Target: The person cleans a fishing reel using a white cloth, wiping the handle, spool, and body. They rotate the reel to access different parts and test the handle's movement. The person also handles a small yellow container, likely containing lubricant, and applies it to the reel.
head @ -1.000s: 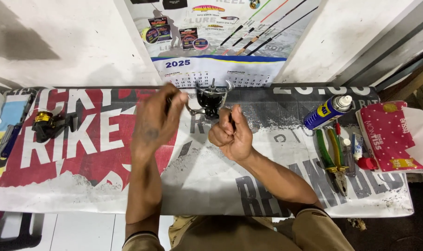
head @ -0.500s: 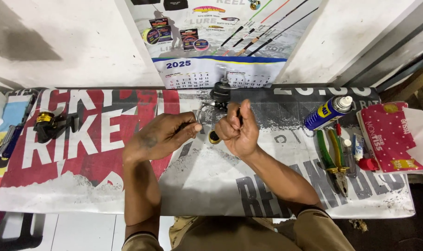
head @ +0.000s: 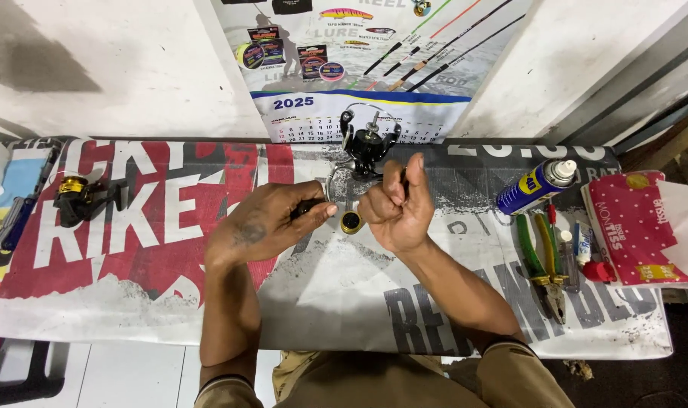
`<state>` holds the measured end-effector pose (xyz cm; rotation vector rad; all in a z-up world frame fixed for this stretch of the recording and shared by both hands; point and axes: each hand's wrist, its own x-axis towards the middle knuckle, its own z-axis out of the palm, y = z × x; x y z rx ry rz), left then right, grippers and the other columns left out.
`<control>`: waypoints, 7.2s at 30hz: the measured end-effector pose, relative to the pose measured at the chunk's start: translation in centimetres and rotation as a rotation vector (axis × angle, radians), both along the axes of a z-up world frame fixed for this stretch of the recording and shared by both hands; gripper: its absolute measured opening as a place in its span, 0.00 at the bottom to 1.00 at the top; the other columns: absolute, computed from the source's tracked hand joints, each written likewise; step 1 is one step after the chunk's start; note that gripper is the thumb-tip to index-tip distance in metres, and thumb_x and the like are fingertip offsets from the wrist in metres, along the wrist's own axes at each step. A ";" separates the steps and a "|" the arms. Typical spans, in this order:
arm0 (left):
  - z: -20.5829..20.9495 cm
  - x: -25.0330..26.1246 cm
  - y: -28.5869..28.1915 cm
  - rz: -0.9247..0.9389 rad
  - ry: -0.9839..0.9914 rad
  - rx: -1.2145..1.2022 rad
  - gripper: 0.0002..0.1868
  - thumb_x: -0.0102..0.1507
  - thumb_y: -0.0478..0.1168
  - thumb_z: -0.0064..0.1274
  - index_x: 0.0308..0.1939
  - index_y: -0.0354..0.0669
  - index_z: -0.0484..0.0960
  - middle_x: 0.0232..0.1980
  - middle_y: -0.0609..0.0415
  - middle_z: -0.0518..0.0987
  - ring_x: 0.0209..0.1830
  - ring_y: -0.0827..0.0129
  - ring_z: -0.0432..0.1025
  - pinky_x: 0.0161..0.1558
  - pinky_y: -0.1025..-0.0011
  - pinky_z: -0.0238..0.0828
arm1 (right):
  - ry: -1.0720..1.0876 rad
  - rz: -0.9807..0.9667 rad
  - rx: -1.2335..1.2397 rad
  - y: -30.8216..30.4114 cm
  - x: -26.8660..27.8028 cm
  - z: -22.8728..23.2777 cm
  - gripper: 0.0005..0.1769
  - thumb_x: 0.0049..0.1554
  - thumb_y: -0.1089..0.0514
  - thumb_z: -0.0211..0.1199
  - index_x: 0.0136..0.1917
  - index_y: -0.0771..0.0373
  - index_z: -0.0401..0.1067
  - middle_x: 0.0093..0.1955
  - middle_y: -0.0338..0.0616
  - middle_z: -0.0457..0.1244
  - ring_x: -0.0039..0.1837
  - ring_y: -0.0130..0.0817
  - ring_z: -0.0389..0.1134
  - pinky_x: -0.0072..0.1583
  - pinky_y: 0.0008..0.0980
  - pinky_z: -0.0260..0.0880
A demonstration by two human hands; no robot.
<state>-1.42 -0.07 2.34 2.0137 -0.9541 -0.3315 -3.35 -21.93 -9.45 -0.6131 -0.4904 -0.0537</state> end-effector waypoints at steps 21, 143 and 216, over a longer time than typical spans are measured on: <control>1.3 1.4 0.5 0.233 0.177 0.391 0.26 0.72 0.51 0.34 0.38 0.38 0.84 0.35 0.34 0.84 0.42 0.33 0.79 0.49 0.45 0.71 | -0.138 -0.032 0.009 1.1 0.2 -2.7 0.32 0.72 0.36 0.26 0.34 0.52 0.55 0.18 0.29 0.42 0.22 0.22 0.37 0.28 0.21 0.45; -24.4 8.1 -7.1 0.354 -0.226 -1.172 0.18 0.75 0.46 0.39 0.57 0.32 0.61 0.43 0.45 0.69 0.42 0.67 0.63 0.47 0.67 0.59 | -0.549 -0.660 -1.258 -0.7 4.1 -1.0 0.18 0.60 0.62 0.69 0.64 0.58 0.76 0.66 0.56 0.63 0.68 0.57 0.62 0.66 0.55 0.62; -29.1 9.9 -6.9 0.327 0.280 -1.257 0.26 0.66 0.62 0.26 0.33 0.47 0.68 0.24 0.61 0.63 0.20 0.77 0.56 0.22 0.78 0.50 | -0.501 -0.635 -1.051 1.3 4.3 -3.2 0.13 0.54 0.65 0.72 0.54 0.60 0.78 0.61 0.54 0.66 0.64 0.58 0.71 0.63 0.54 0.73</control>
